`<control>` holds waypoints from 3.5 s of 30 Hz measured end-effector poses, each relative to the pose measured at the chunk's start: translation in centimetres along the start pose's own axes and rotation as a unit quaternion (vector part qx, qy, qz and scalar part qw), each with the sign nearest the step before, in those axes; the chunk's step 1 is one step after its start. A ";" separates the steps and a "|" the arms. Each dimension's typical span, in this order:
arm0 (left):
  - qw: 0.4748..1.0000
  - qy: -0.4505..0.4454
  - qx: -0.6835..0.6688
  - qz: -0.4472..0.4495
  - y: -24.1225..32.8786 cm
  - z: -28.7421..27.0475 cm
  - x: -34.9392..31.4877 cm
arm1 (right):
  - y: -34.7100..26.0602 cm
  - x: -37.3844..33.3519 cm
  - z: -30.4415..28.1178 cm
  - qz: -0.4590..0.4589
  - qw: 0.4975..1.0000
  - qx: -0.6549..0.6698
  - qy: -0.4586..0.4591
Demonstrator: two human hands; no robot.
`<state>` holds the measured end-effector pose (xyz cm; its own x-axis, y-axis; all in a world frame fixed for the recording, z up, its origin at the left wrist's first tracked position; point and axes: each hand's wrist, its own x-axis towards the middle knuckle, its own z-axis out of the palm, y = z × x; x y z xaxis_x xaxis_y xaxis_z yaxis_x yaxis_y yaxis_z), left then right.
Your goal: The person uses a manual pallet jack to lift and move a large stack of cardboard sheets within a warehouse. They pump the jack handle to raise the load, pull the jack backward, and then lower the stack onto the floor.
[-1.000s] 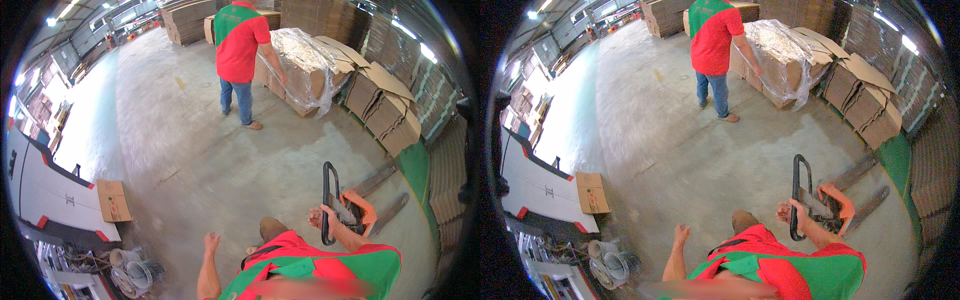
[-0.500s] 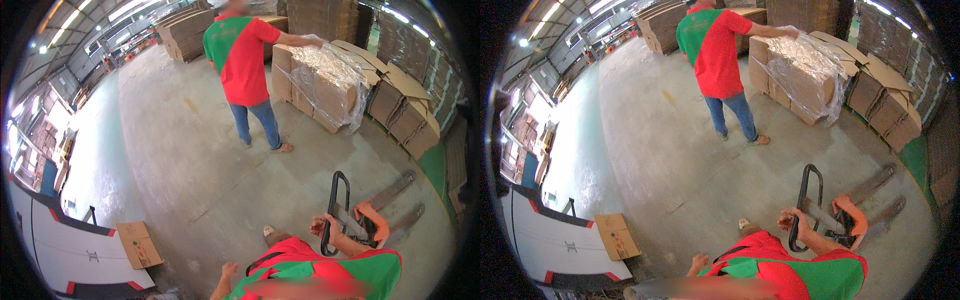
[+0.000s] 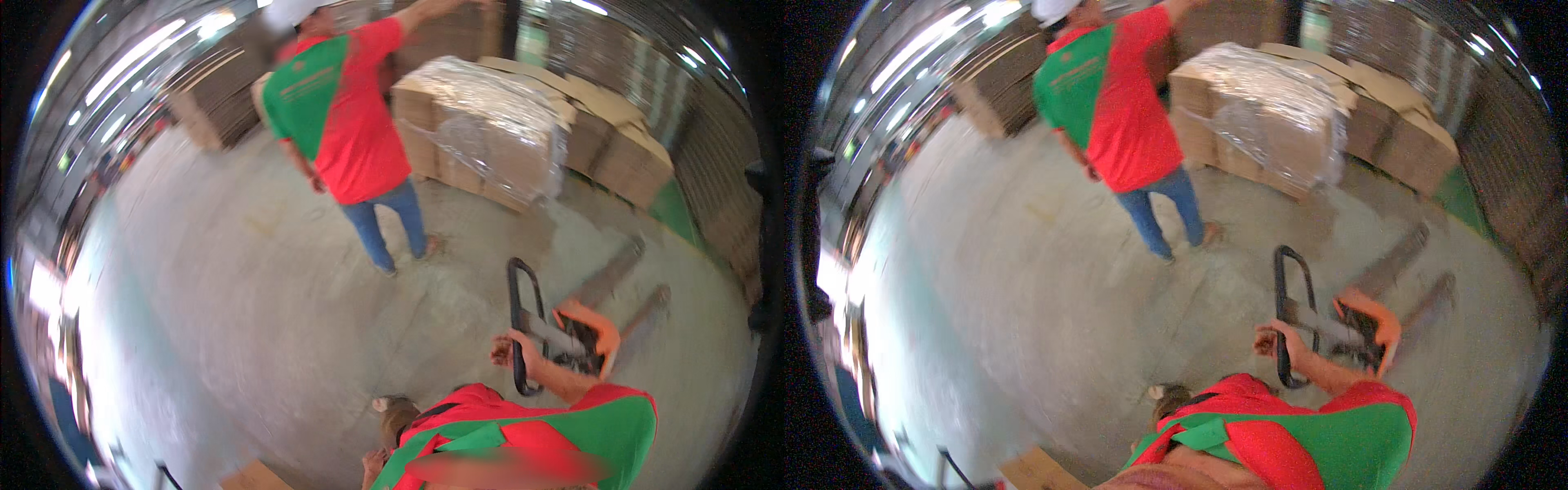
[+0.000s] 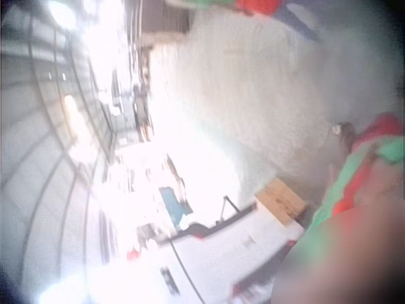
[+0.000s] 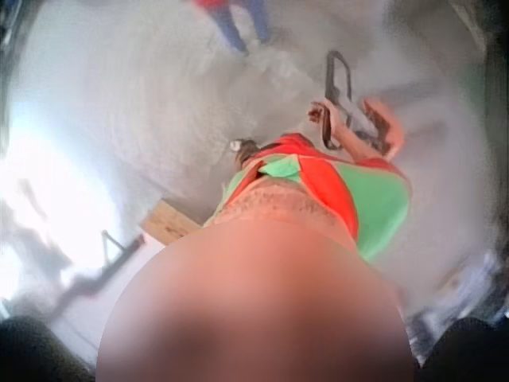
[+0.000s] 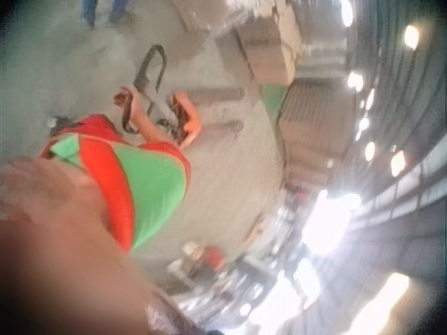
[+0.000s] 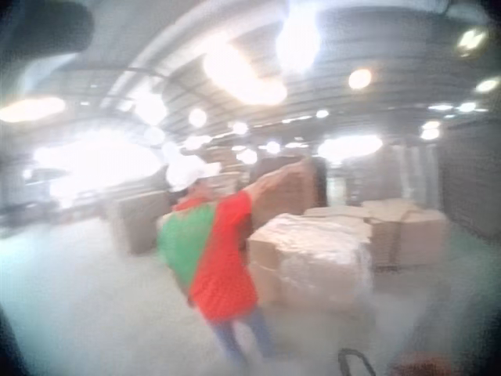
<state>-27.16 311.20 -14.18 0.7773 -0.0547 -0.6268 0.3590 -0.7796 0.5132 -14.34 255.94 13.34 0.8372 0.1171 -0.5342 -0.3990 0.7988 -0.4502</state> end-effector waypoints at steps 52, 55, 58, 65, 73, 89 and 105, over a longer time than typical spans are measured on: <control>0.963 0.007 -0.165 0.210 -3.5 -95.2 81.4 | 29.3 67.6 59.4 -0.131 0.947 -0.149 0.252; 0.960 -0.031 -0.134 0.243 -1.0 -98.3 84.7 | 30.3 72.3 61.2 -0.144 0.955 -0.133 0.224; 0.961 -0.056 -0.108 0.247 -0.5 -100.8 89.0 | 29.8 78.0 62.8 -0.150 0.956 -0.106 0.229; 0.983 -0.073 -0.168 -0.004 -10.5 -104.4 91.4 | 24.4 88.0 67.9 -0.149 0.962 -0.057 0.223; 0.985 -0.117 -0.103 -0.072 -16.3 -112.6 91.8 | 22.4 98.2 75.4 -0.152 0.964 -0.030 0.214; 0.987 0.015 -0.044 0.157 -7.0 -140.8 116.4 | 24.1 113.4 94.6 -0.201 0.924 -0.119 0.304; 0.902 -0.033 -0.088 0.422 5.6 -154.2 126.5 | 25.1 129.5 109.0 -0.200 0.913 -0.115 0.335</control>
<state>152.90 396.11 -0.17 0.7822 -0.6230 -0.0007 -0.2643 -0.3328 0.9052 124.84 355.48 10.87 0.5470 -0.6062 -0.5773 -0.2439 0.5443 -0.8026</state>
